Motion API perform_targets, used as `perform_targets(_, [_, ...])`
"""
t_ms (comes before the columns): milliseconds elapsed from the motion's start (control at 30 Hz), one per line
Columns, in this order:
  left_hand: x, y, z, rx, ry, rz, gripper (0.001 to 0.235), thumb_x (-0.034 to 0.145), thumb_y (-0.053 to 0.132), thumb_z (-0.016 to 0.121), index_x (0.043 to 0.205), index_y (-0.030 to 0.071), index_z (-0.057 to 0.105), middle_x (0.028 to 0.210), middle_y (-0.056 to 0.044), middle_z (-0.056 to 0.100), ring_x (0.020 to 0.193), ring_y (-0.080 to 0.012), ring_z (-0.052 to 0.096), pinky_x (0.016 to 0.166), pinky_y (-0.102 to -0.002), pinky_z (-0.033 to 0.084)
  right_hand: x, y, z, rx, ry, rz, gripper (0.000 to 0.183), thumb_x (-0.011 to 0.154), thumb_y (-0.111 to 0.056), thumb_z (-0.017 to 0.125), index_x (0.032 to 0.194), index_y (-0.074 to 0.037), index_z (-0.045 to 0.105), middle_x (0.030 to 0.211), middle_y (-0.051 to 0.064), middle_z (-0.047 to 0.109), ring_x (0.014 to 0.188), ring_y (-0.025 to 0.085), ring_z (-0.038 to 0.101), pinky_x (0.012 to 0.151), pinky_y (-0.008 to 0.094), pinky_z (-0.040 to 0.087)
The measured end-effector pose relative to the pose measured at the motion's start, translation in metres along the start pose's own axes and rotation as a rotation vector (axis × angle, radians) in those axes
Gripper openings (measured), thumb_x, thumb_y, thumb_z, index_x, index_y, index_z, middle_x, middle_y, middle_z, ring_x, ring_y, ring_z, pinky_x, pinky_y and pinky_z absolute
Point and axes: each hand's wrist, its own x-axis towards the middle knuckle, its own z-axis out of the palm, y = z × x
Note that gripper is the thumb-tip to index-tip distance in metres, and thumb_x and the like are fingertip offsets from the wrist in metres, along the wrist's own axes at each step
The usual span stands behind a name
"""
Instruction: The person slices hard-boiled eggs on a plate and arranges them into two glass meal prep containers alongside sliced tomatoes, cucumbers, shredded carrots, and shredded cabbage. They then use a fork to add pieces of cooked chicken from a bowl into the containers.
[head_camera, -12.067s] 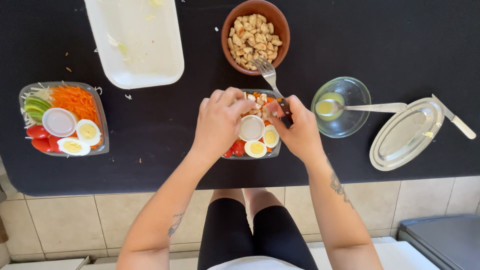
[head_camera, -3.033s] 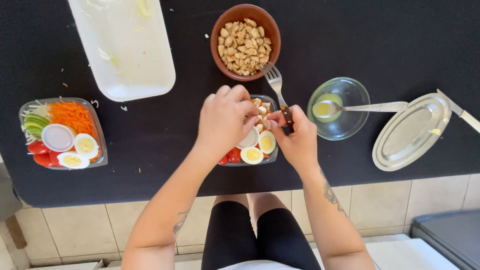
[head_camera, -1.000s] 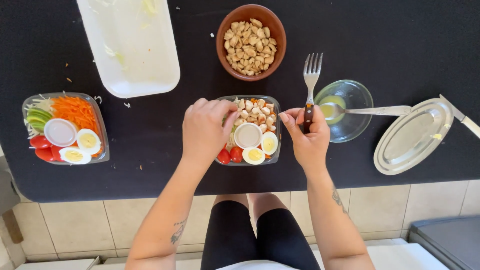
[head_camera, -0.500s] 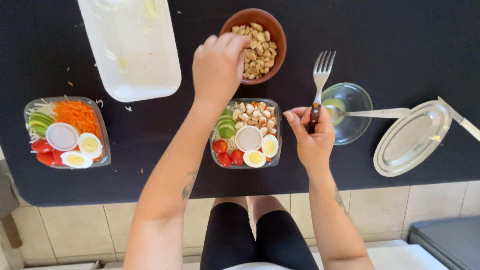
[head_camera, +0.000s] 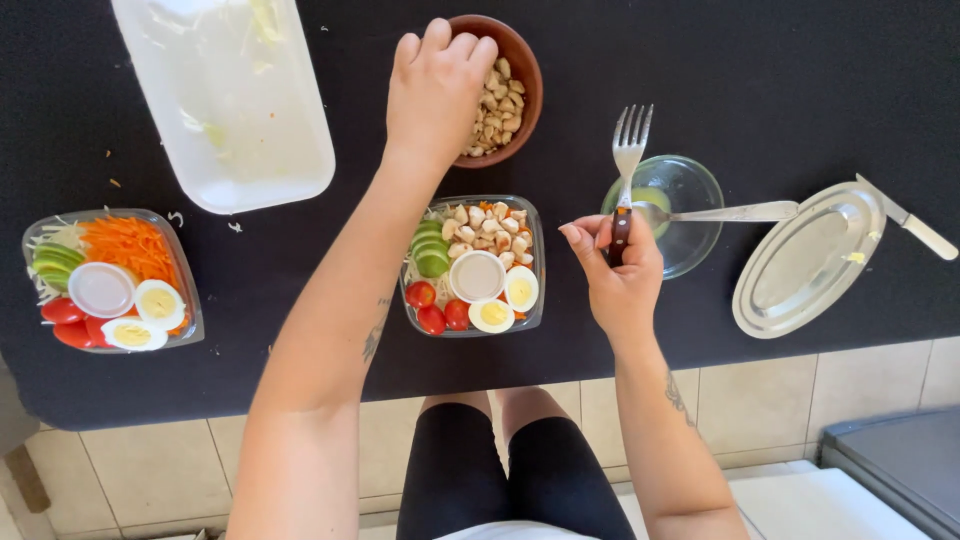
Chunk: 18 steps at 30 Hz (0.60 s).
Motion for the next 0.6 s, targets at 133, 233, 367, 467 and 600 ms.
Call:
perform_targets(133, [0.002, -0.005, -0.006, -0.082, 0.014, 0.006, 0.021, 0.077, 0.007, 0.058, 0.092, 0.02, 0.058, 0.08, 0.008, 0.06, 0.087, -0.0205, 0.048, 0.068, -0.035, 0.037, -0.001, 0.0, 0.001, 0.023, -0.001, 0.008, 0.032, 0.087, -0.008, 0.066, 0.075, -0.012, 0.036, 0.081, 0.006, 0.064, 0.077, 0.014, 0.061, 0.069, 0.024, 0.047])
perform_targets(233, [-0.003, -0.006, -0.007, -0.173, 0.068, 0.001, 0.018, 0.078, 0.005, 0.055, 0.089, 0.018, 0.058, 0.079, 0.005, 0.064, 0.085, -0.0235, 0.048, 0.067, -0.038, 0.037, -0.002, 0.001, 0.003, 0.003, -0.009, 0.006, 0.034, 0.087, -0.01, 0.067, 0.074, -0.012, 0.035, 0.08, 0.006, 0.064, 0.073, 0.012, 0.058, 0.066, 0.023, 0.044])
perform_targets(367, [-0.013, -0.006, -0.029, -0.306, 0.111, -0.063, 0.011, 0.077, 0.012, 0.063, 0.086, 0.017, 0.063, 0.081, 0.003, 0.06, 0.084, -0.0236, 0.049, 0.066, -0.039, 0.038, -0.003, 0.0, 0.006, 0.015, -0.016, 0.003, 0.033, 0.087, -0.009, 0.067, 0.074, -0.012, 0.036, 0.08, 0.007, 0.064, 0.075, 0.013, 0.059, 0.068, 0.023, 0.046])
perform_targets(467, [-0.033, 0.0, -0.065, -0.483, 0.078, -0.156, 0.013, 0.078, 0.012, 0.066, 0.089, 0.017, 0.061, 0.085, 0.003, 0.061, 0.083, -0.0226, 0.051, 0.066, -0.038, 0.038, -0.004, -0.003, 0.006, 0.021, -0.022, -0.004, 0.033, 0.087, -0.009, 0.067, 0.074, -0.012, 0.036, 0.08, 0.006, 0.064, 0.075, 0.012, 0.059, 0.068, 0.023, 0.045])
perform_targets(600, [-0.071, 0.008, -0.081, -0.59, 0.05, -0.233, 0.018, 0.075, 0.027, 0.067, 0.091, 0.026, 0.061, 0.083, 0.007, 0.059, 0.082, -0.0203, 0.053, 0.068, -0.037, 0.039, -0.002, 0.011, 0.008, 0.047, 0.025, -0.09, 0.034, 0.083, -0.008, 0.074, 0.072, -0.012, 0.042, 0.079, 0.006, 0.067, 0.067, 0.011, 0.054, 0.061, 0.021, 0.039])
